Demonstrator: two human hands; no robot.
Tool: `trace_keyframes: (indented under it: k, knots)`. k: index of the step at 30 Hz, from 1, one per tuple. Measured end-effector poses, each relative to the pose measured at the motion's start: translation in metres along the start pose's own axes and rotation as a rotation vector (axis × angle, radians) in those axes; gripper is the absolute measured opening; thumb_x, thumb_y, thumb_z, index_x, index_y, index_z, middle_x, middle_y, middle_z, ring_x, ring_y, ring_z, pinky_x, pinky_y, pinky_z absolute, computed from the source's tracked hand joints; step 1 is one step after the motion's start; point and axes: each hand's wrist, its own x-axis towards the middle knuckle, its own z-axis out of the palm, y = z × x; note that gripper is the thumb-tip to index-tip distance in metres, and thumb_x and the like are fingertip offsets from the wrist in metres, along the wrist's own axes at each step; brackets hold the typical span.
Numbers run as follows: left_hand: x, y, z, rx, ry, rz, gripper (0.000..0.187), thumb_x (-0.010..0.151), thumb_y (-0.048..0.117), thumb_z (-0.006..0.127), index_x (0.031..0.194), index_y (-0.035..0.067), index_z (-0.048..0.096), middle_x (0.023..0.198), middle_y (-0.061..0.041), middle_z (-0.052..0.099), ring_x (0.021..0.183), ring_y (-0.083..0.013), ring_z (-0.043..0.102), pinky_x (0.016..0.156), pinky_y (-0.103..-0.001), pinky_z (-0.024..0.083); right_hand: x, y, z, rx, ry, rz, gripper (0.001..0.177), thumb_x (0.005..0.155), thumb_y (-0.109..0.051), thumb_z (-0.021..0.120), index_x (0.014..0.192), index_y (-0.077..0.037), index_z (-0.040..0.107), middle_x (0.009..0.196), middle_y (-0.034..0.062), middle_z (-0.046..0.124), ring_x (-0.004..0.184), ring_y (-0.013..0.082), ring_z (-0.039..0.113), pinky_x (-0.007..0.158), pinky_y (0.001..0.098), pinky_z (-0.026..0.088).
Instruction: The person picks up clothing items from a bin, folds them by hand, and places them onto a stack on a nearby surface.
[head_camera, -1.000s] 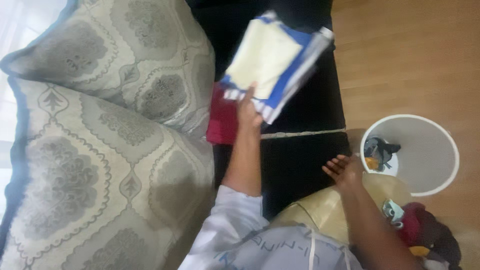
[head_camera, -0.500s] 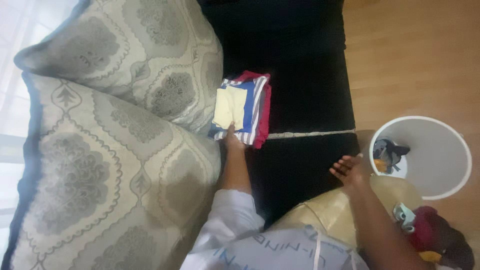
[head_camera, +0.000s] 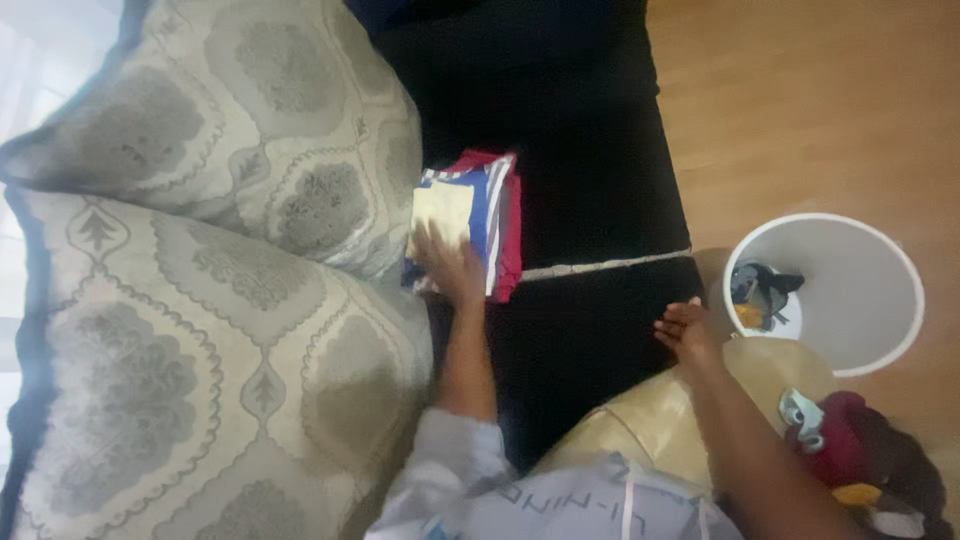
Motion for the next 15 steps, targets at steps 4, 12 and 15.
trace_keyframes:
  k: [4,12,15]
  knots:
    - [0.019,0.02,0.009,0.398,-0.576,0.103,0.104,0.093,0.072,0.052,0.164,0.002,0.019,0.173,-0.018,0.01,0.159,-0.043,0.007,0.123,-0.07,0.005,-0.015,-0.015,0.012,0.009,-0.028,-0.01,0.033,0.11,-0.04,0.047,0.101,-0.01,0.06,0.091,0.0069,0.06,0.085,0.0237,0.065,0.084,0.0429,0.055]
    - [0.026,0.021,0.032,0.62,-0.978,0.136,0.14,0.071,0.09,0.062,0.163,0.002,0.004,0.172,-0.016,-0.004,0.154,-0.0449,-0.012,0.116,-0.074,-0.004,0.023,0.027,0.0,-0.285,-0.025,-0.129,0.033,0.106,-0.03,0.048,0.113,-0.002,0.065,0.106,0.0124,0.069,0.091,0.0257,0.067,0.086,0.0418,0.054]
    - [0.03,0.014,0.038,0.587,-1.062,0.039,0.14,0.065,0.089,0.064,0.165,0.011,0.005,0.174,-0.012,-0.004,0.156,-0.0455,-0.015,0.117,-0.075,-0.005,0.02,0.047,0.001,-0.777,-0.155,-0.498,0.039,0.107,-0.039,0.05,0.117,-0.007,0.071,0.117,0.0138,0.073,0.103,0.0281,0.069,0.093,0.0404,0.054]
